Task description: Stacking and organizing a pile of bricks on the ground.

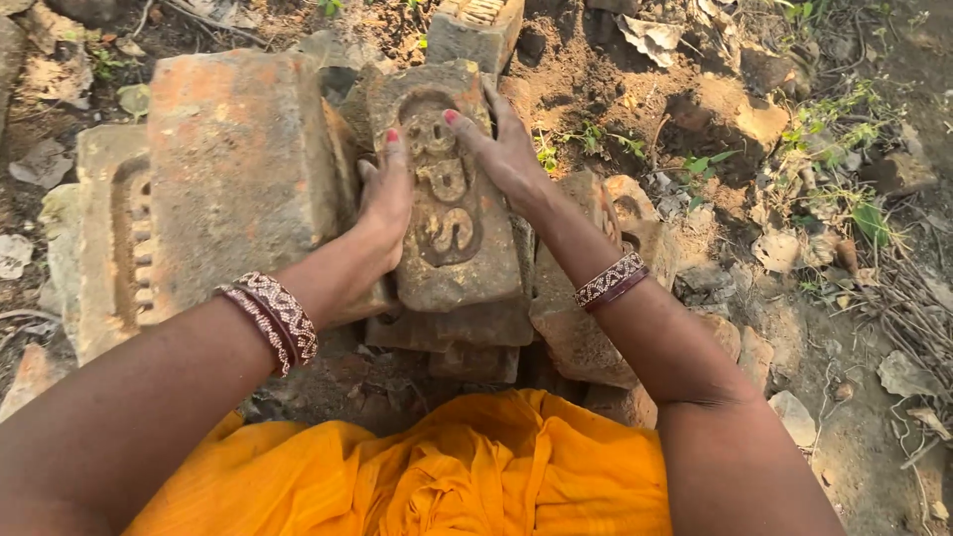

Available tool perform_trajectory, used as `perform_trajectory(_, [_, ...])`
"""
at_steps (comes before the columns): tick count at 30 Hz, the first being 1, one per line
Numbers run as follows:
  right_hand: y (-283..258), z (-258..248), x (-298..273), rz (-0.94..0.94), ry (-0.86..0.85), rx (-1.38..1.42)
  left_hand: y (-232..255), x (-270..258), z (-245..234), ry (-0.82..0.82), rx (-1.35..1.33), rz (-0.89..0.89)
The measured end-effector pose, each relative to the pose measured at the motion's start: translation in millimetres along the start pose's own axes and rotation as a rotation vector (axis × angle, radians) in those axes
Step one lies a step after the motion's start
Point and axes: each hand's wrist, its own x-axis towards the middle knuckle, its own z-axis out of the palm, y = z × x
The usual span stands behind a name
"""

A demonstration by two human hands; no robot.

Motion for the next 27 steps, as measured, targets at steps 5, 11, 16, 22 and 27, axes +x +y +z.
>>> perform_trajectory(5, [4, 1, 9, 0.014, -0.053, 0.078, -14, 25, 0, -0.023, -0.076, -0.108])
perform_trajectory(11, [5, 6, 2, -0.064, 0.089, 0.127, -6, 6, -11, -0.15, -0.26, -0.062])
perform_trajectory(16, [15, -8, -16, -0.2, 0.212, 0.227, 0, -6, 7, -0.057, -0.218, 0.042])
perform_trajectory(22, [-33, -65, -57, -0.134, 0.295, 0.228, 44, -49, 37, -0.317, -0.331, 0.315])
perform_trajectory(27, [10, -104, -48, -0.178, 0.284, 0.256, 33, -18, 65, -0.22, 0.067, 0.445])
